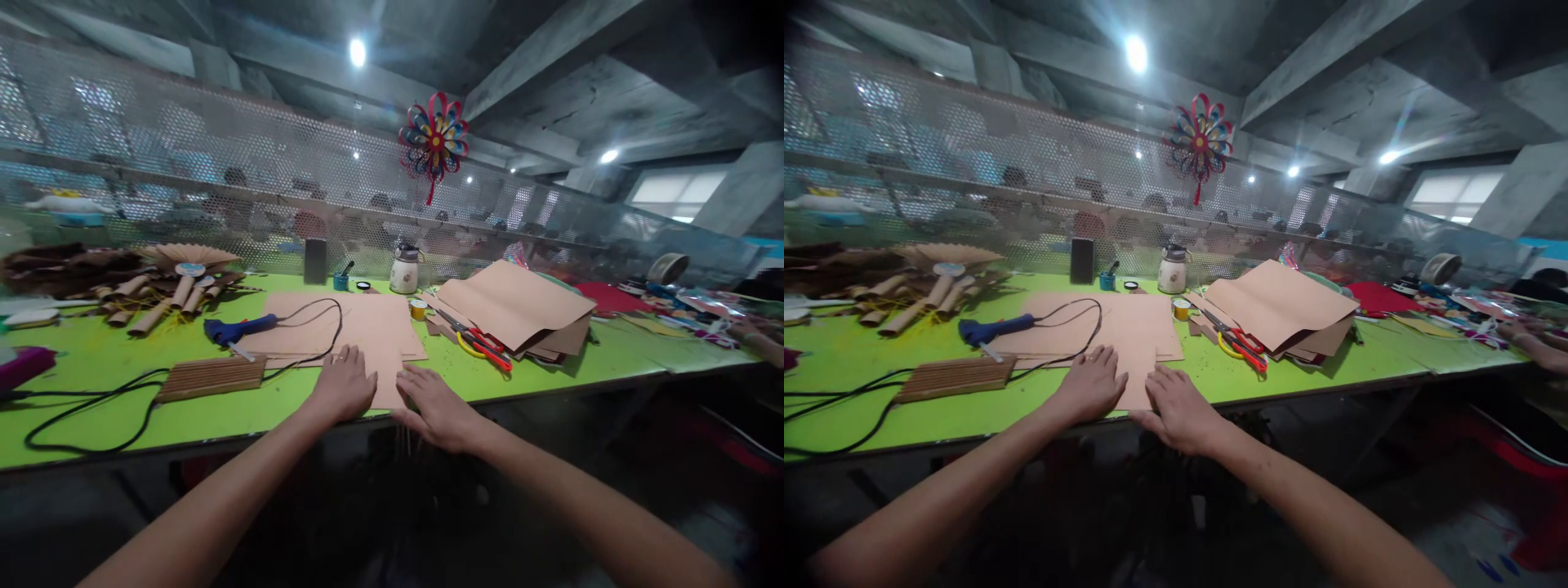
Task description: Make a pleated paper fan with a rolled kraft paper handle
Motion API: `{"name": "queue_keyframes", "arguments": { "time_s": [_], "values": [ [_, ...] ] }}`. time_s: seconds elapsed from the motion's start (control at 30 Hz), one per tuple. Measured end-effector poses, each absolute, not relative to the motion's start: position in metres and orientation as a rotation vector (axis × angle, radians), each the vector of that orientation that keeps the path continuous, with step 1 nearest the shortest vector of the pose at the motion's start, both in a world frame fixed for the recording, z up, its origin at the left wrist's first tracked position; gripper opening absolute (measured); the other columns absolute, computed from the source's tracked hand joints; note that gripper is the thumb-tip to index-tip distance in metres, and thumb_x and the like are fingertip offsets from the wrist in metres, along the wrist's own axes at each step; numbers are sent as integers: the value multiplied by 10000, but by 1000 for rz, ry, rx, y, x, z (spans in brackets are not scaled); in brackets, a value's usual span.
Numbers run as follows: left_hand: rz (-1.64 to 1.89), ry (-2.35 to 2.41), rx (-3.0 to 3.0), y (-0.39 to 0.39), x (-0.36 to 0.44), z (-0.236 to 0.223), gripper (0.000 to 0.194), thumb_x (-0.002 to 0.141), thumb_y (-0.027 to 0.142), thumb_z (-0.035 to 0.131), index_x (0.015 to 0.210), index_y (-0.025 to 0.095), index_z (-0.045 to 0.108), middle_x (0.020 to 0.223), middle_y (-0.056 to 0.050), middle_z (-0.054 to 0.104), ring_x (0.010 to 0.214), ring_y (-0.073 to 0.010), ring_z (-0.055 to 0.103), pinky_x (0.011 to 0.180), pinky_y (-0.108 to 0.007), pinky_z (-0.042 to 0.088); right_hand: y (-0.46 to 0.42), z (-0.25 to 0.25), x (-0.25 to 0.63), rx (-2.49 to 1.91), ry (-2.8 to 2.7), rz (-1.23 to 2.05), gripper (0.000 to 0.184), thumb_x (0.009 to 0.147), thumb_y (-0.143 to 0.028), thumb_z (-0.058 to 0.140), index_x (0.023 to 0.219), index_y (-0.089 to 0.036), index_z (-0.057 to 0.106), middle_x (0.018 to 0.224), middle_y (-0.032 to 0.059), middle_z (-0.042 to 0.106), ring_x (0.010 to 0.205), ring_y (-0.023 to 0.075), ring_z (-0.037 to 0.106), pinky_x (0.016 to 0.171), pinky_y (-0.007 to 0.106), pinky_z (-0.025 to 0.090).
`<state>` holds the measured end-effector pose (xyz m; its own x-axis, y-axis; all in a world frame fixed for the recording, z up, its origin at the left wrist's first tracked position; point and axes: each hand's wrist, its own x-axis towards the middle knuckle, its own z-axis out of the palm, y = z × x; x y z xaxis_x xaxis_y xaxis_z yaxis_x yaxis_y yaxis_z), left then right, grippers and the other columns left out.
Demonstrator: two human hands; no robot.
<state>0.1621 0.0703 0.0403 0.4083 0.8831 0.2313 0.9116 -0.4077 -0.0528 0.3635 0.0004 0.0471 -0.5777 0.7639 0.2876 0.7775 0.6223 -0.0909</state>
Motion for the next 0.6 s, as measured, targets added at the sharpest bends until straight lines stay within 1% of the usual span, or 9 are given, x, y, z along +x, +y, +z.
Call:
{"name": "queue_keyframes", "arguments": {
  "time_s": [0.1,0.23,0.3,0.37,0.47,0.6],
  "values": [
    [-238,-1607,-2477,70,163,40,552,968,366,360,1337,-18,505,1461,-274,444,1374,-369,390,1078,-516,314,18,44,365,-1287,-2534,-82,609,1002,-527,389,1329,-35,538,1414,225,528,1367,335,429,1120,512,351],
    [-230,-1583,-2482,70,164,39,564,974,366,334,1339,-30,501,1448,-282,454,1362,-378,398,1072,-527,315,26,36,368,-1249,-2506,-71,608,992,-542,404,1327,-54,550,1411,221,533,1348,311,462,1123,484,358],
    [-229,-1573,-2489,71,163,39,571,976,367,323,1336,-39,500,1434,-289,465,1347,-387,411,1060,-536,323,32,37,370,-1241,-2516,-48,579,991,-535,416,1294,-69,578,1393,207,555,1353,301,457,1129,464,354],
    [-229,-1568,-2495,72,163,39,573,977,369,319,1329,-44,503,1423,-294,474,1334,-390,425,1050,-538,332,42,41,373,-1268,-2531,-36,551,993,-531,416,1279,-93,589,1410,184,546,1384,290,417,1139,453,335],
    [-231,-1563,-2490,71,163,39,562,975,364,321,1313,-41,515,1416,-299,477,1324,-394,430,1038,-545,341,61,45,375,-1322,-2548,-44,568,994,-531,411,1336,-98,543,1486,176,466,1419,305,361,1142,491,312],
    [-228,-1561,-2481,70,164,39,529,973,352,323,1274,-20,547,1398,-296,492,1305,-400,441,1013,-554,354,75,41,373,-1345,-2560,-40,608,992,-539,400,1380,-85,508,1483,193,464,1398,327,391,1123,526,317]
  ]
}}
